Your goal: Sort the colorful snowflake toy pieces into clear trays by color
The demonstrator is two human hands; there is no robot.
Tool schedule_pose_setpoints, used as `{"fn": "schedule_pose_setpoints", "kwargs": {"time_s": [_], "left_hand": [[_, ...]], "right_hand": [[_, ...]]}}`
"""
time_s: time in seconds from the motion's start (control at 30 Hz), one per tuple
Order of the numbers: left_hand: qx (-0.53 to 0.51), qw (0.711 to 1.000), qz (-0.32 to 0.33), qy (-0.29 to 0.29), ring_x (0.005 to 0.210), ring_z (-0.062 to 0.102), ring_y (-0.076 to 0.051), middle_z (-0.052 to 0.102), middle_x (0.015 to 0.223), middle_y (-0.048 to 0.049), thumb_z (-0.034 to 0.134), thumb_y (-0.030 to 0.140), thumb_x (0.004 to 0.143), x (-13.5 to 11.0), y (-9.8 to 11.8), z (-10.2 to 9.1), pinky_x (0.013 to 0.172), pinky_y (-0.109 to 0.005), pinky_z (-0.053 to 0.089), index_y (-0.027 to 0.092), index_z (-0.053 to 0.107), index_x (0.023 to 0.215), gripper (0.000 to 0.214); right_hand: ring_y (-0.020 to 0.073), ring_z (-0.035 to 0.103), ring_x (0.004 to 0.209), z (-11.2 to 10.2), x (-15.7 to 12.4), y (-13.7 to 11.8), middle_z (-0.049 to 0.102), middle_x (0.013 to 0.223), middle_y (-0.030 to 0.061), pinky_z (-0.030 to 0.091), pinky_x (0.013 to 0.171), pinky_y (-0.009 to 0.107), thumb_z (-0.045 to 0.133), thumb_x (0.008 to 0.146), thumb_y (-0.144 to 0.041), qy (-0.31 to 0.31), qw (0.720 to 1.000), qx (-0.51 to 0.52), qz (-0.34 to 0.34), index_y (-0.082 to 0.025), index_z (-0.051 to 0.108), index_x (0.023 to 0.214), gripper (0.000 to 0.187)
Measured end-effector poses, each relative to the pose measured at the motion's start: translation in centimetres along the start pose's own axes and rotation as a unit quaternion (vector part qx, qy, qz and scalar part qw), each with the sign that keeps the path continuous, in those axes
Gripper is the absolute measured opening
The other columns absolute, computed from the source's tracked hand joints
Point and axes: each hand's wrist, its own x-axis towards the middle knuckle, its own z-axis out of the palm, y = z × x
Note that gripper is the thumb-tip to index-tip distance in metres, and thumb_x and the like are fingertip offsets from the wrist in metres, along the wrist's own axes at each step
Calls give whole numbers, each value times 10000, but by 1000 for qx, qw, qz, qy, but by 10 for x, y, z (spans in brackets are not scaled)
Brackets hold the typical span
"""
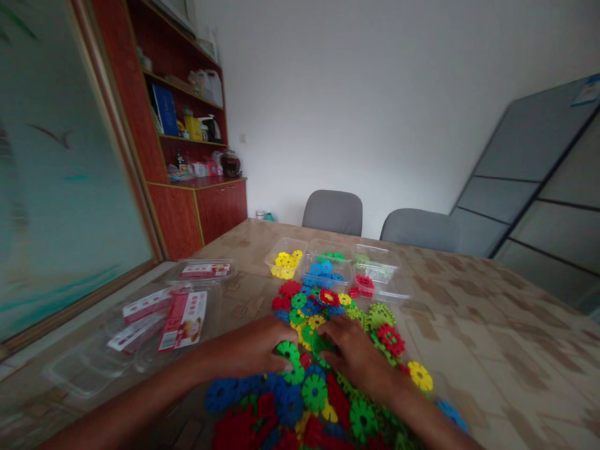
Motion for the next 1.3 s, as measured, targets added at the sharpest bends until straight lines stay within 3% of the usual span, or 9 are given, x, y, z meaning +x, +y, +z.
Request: {"fn": "schedule_pose_setpoints", "kwargs": {"time_s": [0.1, 0.23, 0.37, 0.57, 0.93, 1.1, 1.3], "left_hand": [[-25, 999, 1, -21, 768, 553, -147, 581, 797, 28, 618, 293, 819, 1, 3, 5, 639, -191, 346, 173, 601, 855, 127], [-44, 999, 7, -24, 772, 550, -142, 594, 832, 29, 612, 332, 827, 7, 10, 19, 653, -189, 370, 182, 595, 895, 166], [-35, 999, -7, -6, 863, 582, -185, 639, 982, -14, 647, 306, 804, 13, 16, 32, 737, -230, 415, 231, 604, 1059, 269], [16, 1000, -7, -15, 980, 585, -249, 641, 1091, -46, 740, 313, 719, 10, 17, 40, 844, -304, 427, 271, 595, 1144, 451], [23, 1000, -7, 8, 1018, 570, -249, 625, 1106, -39, 755, 254, 715, 7, 8, 53, 858, -314, 425, 255, 582, 1106, 428], [18, 1000, 0, 1, 991, 584, -248, 640, 1063, -46, 718, 255, 758, 6, 15, 48, 841, -307, 431, 239, 607, 1036, 300], [26, 1000, -8, -2, 1001, 574, -234, 624, 1062, -39, 736, 210, 743, 4, 26, 40, 847, -288, 418, 226, 614, 977, 264]], "right_hand": [[269, 487, 1041, -2, -3, 0, 580, 1084, 92, 356, 890, 398, 662, 812, -258, -13, 999, -41, -7, -207, 582, 1127, 330], [265, 486, 1051, 1, -5, 4, 580, 1076, 77, 351, 907, 399, 679, 802, -235, -16, 999, -38, -20, -221, 580, 1107, 321], [258, 488, 1055, 7, -5, 10, 578, 1103, 83, 353, 914, 396, 678, 795, -204, -11, 999, -32, -26, -203, 550, 1127, 355], [282, 467, 1105, 5, -5, 9, 563, 1153, 100, 324, 952, 428, 688, 793, -227, -17, 999, -38, -19, -222, 544, 1193, 426], [216, 527, 953, 5, -1, 10, 619, 964, 18, 367, 814, 319, 715, 683, -101, -6, 999, 31, -19, -218, 574, 988, 356], [144, 526, 679, -15, 6, 9, 585, 703, -24, 350, 612, 231, 647, 734, -107, 7, 999, 48, -11, -178, 590, 715, 93], [144, 481, 626, -51, 5, 31, 549, 672, -8, 326, 575, 240, 516, 846, -213, 35, 999, 21, 18, -162, 556, 705, 156]]}}
